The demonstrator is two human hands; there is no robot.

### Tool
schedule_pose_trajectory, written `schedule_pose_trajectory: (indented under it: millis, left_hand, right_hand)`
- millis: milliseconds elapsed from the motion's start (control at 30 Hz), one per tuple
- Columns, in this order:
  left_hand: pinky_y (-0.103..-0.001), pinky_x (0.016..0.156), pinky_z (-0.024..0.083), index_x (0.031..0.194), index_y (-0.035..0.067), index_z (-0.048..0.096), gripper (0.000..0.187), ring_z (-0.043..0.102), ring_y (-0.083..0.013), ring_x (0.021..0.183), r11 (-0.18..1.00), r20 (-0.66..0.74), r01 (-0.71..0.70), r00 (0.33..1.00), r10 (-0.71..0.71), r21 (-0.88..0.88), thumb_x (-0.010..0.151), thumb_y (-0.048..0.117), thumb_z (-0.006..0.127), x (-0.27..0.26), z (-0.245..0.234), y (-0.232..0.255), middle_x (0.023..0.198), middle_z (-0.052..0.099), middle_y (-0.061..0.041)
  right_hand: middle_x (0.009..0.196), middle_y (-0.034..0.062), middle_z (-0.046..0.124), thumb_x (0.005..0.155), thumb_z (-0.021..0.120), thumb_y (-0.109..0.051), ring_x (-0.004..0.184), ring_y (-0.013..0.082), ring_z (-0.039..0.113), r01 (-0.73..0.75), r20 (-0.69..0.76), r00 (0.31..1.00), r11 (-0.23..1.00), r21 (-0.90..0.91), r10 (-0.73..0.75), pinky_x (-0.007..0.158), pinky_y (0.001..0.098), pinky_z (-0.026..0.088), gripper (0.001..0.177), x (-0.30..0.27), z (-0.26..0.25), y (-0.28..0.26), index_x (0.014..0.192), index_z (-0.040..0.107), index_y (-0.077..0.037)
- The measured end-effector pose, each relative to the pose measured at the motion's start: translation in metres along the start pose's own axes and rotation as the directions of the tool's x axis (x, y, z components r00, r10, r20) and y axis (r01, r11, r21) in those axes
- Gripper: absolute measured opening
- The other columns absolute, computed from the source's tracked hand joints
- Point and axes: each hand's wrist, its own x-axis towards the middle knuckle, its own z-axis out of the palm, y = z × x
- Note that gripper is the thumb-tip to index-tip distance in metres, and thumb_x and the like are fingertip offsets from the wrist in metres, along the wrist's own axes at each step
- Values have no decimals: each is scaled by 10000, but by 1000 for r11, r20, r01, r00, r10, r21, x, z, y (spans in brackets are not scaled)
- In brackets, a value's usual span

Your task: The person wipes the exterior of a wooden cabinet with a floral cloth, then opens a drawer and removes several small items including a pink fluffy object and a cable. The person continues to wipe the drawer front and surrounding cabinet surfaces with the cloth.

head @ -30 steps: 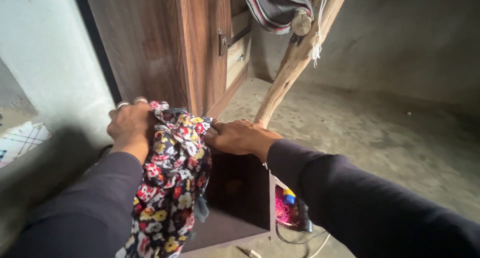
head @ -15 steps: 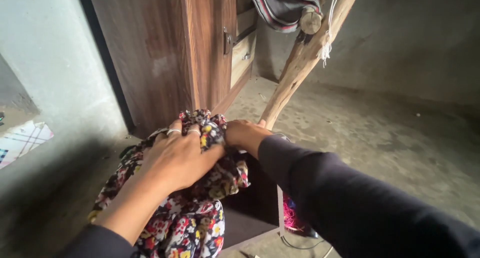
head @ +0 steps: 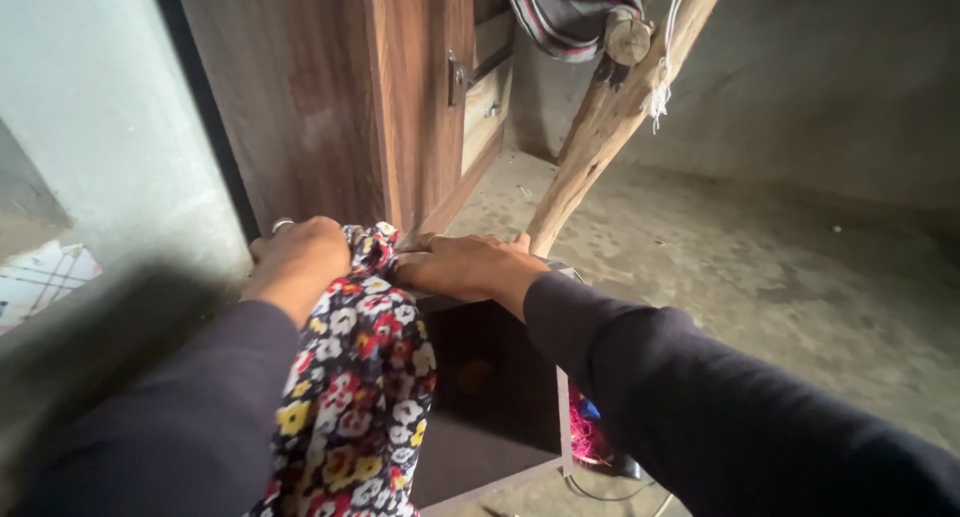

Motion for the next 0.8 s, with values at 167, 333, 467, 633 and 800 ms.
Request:
schedule_pose_trajectory:
  millis: [167,333,467,633,800]
  left_hand:
    - [-589,1140,346,1214,122,729,350,471,-478,1332,992,-80,-124,989,122,-31,944,217,527,-11,12,-9,1422,533,-206]
    - [-532,1139,409,1226,83,718,671,572,-463,1287,972,77,-225,972,220,62,929,658,538,-94,-22,6,1359,604,-291]
    - [-496,1066,474,1299,142,667,718,588,-451,1247,979,33,-202,979,201,32,826,682,639,-105,-15,0,1384,545,-302]
    - [-481,1059,483,1344,187,651,621,611,-410,1233,974,-13,-227,974,227,21,813,507,672,-88,-14,-9,1356,595,-238]
    - [-449,966,498,1371,149,630,725,629,-340,1152,945,-158,-316,940,302,-78,675,267,793,-135,-31,-14,1264,634,-120]
  right_hand:
    - [1532,29,522,844,439,-680,1452,335,441,-28,-16,999,1000,-11,28,1182,736,135,727,-2,5,1,1502,465,-371]
    - [1528,38,556,967,373,-537,1425,364,483,-5,-102,995,996,-86,-4,1159,749,210,577,7,15,20,1430,593,-274]
    - [1524,-4,511,921,419,-446,1433,345,437,15,-84,996,991,-133,-27,1188,703,180,527,8,13,22,1421,567,-366]
    - [1520,27,535,971,396,-446,1429,369,450,-35,-136,991,991,-131,17,1171,689,230,514,4,17,18,1391,614,-244]
    - [1502,38,560,977,433,-481,1435,319,465,-91,-151,985,994,-66,80,1182,663,215,519,-7,18,16,1375,650,-228]
